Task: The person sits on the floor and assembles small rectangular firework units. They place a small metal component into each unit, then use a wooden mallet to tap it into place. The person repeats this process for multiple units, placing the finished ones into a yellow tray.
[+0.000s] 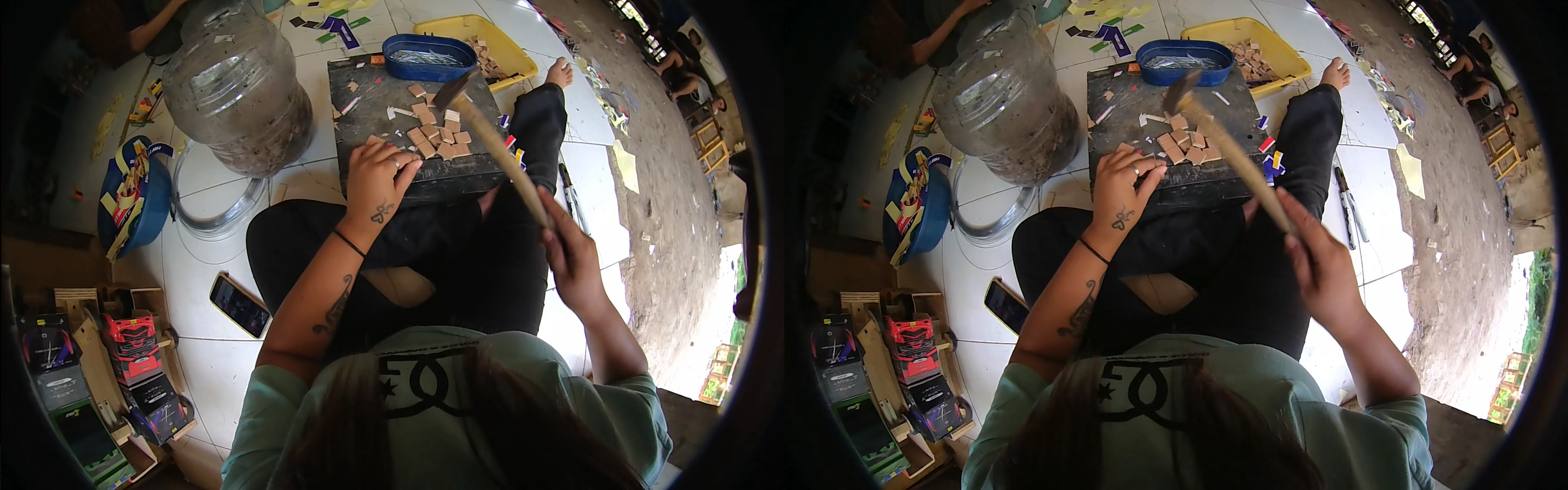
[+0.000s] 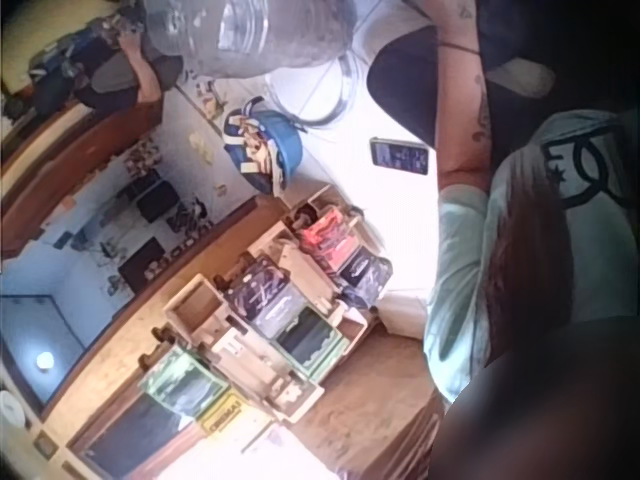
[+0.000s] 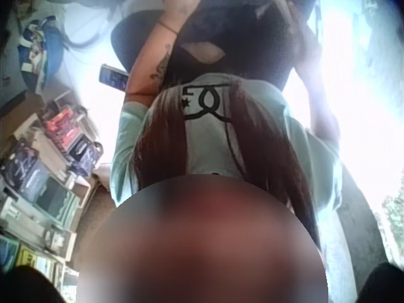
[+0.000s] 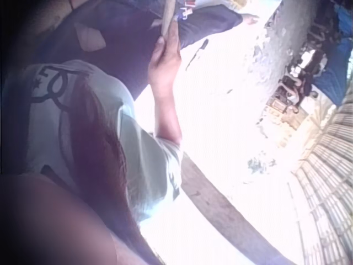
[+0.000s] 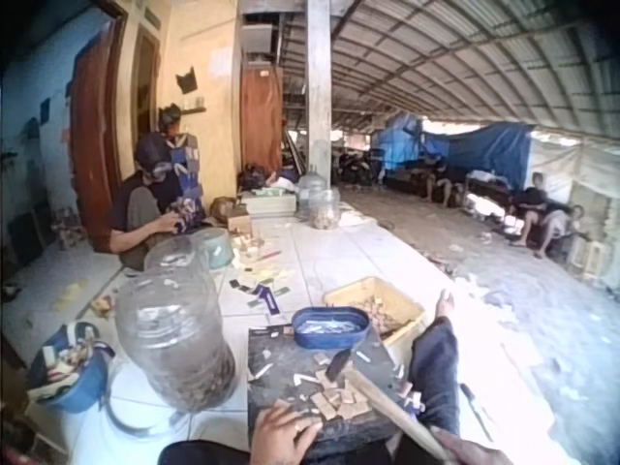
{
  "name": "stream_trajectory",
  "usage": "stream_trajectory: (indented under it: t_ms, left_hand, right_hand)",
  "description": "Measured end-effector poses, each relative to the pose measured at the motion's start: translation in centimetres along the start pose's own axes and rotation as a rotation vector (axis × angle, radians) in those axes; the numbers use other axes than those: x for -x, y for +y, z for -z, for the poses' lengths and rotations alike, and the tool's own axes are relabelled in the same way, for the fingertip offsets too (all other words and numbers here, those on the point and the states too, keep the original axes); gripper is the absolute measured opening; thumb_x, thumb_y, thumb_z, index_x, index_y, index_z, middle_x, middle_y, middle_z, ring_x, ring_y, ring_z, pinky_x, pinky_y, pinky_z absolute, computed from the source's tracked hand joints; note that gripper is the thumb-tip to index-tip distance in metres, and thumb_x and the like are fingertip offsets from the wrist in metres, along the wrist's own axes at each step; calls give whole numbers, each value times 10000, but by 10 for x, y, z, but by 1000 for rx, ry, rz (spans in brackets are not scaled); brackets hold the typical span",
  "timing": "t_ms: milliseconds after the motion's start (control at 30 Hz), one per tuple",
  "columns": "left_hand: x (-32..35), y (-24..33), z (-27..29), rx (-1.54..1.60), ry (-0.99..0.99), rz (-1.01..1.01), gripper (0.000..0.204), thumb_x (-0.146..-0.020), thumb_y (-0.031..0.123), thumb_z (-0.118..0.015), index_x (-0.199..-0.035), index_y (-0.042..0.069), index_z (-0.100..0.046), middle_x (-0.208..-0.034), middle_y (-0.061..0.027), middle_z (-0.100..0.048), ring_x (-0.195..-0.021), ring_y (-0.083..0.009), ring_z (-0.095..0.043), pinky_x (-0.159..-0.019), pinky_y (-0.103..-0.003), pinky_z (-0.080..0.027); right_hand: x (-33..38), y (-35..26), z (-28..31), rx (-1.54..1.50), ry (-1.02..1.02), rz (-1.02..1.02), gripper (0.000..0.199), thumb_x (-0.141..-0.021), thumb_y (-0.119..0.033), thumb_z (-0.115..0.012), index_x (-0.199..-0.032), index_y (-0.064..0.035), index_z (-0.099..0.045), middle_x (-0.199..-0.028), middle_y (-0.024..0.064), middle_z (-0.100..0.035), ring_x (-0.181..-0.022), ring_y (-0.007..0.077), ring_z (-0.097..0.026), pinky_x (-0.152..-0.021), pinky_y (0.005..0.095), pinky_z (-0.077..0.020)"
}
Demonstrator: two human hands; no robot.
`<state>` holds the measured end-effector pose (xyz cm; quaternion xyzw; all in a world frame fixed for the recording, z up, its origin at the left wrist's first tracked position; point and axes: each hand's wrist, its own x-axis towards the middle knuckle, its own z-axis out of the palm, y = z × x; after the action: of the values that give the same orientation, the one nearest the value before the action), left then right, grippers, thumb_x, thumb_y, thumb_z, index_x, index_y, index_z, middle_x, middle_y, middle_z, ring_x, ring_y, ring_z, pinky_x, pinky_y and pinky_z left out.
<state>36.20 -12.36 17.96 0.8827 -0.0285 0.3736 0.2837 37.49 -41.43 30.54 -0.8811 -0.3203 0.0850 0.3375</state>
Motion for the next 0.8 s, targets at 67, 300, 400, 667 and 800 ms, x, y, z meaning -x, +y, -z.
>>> stream_trajectory:
  t_ms: [67,300,400,667,800]
  left_hand:
    - [2,1,-3,-13,31,2,129,-847,182,-687,-859,67,-743,-815,-35,-679,-862,-231,-605,-830,-369,-413]
    - [3,6,-1,14,-3,71,158,-878,174,-656,-904,47,-745,-837,-57,-686,-897,-255,-606,-848,-382,-426]
    - [-3,11,9,69,-100,134,165,-883,173,-650,-881,37,-744,-817,-78,-683,-874,-271,-622,-854,-387,-434]
    - [-14,40,39,136,-274,88,146,-846,135,-669,-799,0,-699,-793,-91,-663,-774,-283,-610,-737,-375,-426]
    - [-12,47,53,63,-270,56,140,-858,135,-669,-848,0,-703,-833,-103,-669,-788,-266,-625,-741,-368,-444]
  right_hand:
    - [-9,16,-4,65,96,3,513,-947,5,-491,-1439,-130,-439,-1169,205,-605,-1032,365,-638,-878,369,-499]
    - [-44,68,-50,349,171,-160,573,-922,-15,-505,-1440,-249,-434,-1086,164,-545,-926,385,-619,-792,445,-516]
    - [-54,70,-64,391,194,-143,569,-911,-33,-534,-1436,-232,-440,-1089,157,-548,-946,374,-620,-791,460,-513]
    - [-99,2,-64,-249,97,262,414,-830,-221,-749,-1167,-25,-611,-1010,120,-642,-906,201,-642,-708,309,-501]
    - [-121,-21,-79,-463,-52,168,163,-869,-114,-714,-969,13,-688,-840,52,-693,-721,94,-634,-642,225,-483]
